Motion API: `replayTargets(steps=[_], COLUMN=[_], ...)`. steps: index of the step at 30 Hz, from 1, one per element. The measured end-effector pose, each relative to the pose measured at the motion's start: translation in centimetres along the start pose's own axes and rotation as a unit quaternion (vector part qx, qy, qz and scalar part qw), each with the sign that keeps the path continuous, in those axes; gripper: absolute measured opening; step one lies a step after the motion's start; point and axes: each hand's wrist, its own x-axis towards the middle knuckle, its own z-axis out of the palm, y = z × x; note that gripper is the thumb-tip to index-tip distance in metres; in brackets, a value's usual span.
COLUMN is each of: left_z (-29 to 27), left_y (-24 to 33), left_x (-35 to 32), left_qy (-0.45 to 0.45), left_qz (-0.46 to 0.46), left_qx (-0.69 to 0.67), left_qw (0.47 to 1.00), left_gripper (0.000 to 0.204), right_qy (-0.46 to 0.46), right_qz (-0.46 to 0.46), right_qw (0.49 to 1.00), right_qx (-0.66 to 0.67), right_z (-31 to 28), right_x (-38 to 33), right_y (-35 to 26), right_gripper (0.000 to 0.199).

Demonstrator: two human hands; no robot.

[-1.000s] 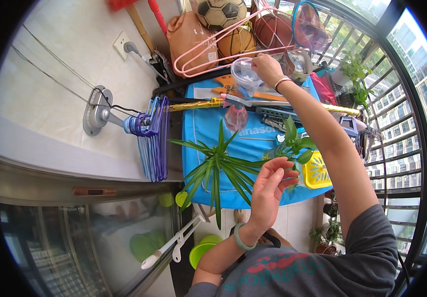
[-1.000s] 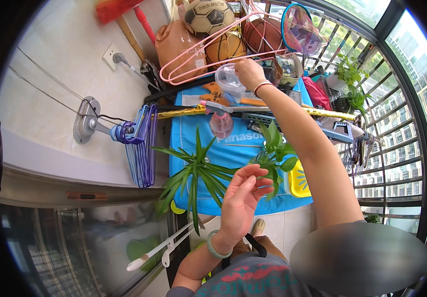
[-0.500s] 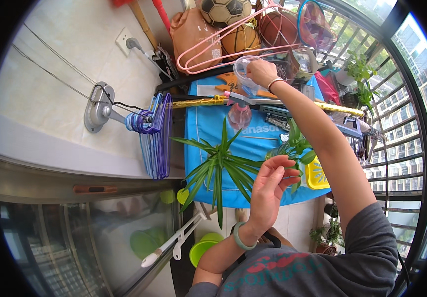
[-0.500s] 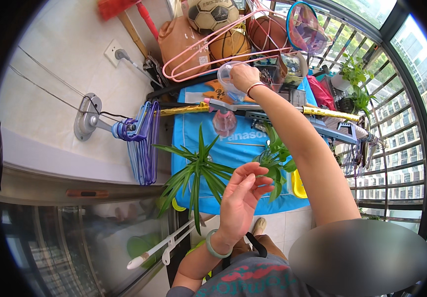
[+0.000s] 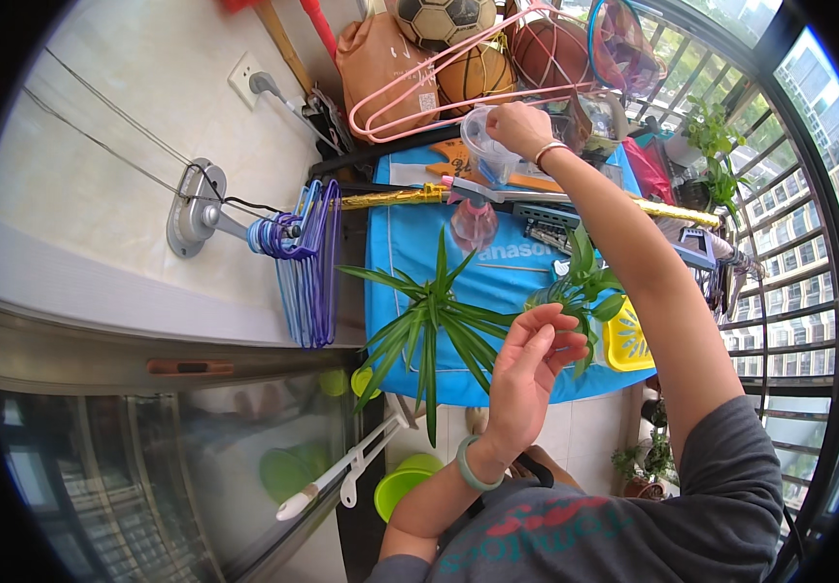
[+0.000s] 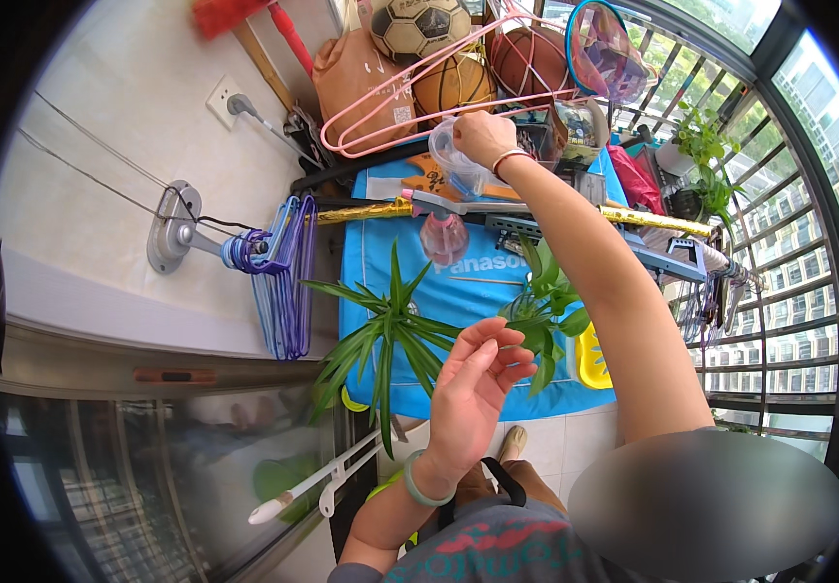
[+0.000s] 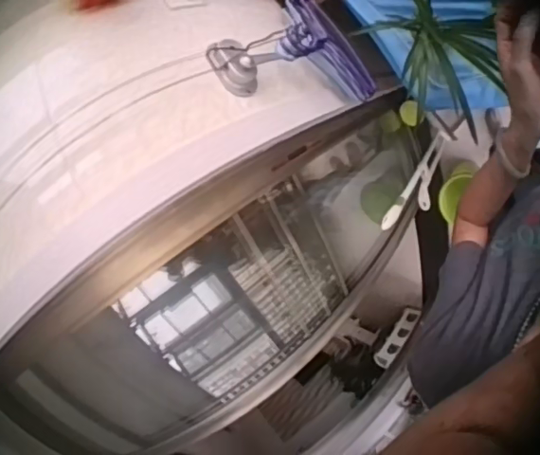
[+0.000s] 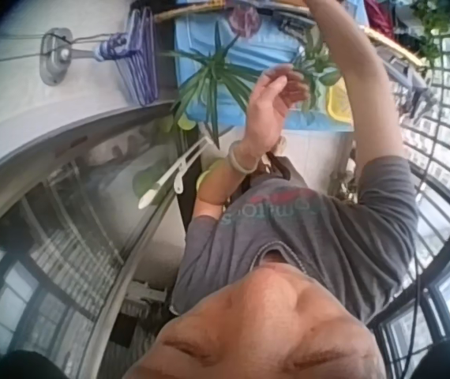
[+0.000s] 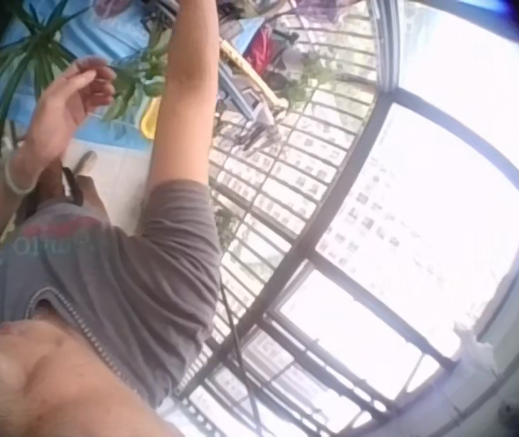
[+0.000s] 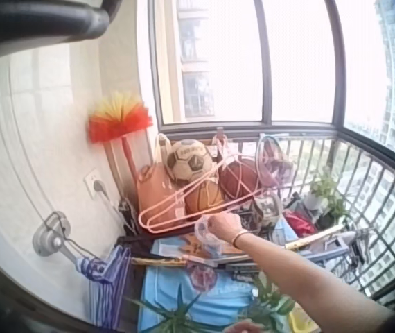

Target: The person removes several pieces of clothing from a drying rack on a balcony, including a white top and a black garment. They walk into a bedroom, fold the items, and place them into a wardrobe. The person then returns to the balcony and handles a small plastic bag containing a plant cutting.

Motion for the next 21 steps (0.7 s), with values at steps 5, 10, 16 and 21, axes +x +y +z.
replayTargets(steps=[5,10,16,21], left_z=[0.8,1.4,2.9,3.1], left_y=[0.2,0.3,0.7,-0.4], left_x=[1.4,3.0,3.1,-0.5], left_qy=[-0.015,-0.01,-0.001,-0.028], left_qz=[-0.016,0.03,0.07,-0.024], left_qx=[-0.039,-0.045,-0.09,-0.143], left_qw=[0.999,0.998,0.994,0.989], left_gripper=[0.034,0.038,0.044,0.05], right_qy=[0.073,0.13,0.086,0.055], right_qz=[0.01,-0.019,-0.01,-0.061], right_qw=[0.988,0.959,0.908,0.911], right_qx=[0.132,0.253,0.411,0.404], right_z=[-2.7,-7.1,-16.6,-18.5], right_x=[-2.0,-4.9,-15.2,-27.1], right_y=[0.6,0.6,-1.8,-2.8], right_gripper=[0.021,0.03,0.023,0.008])
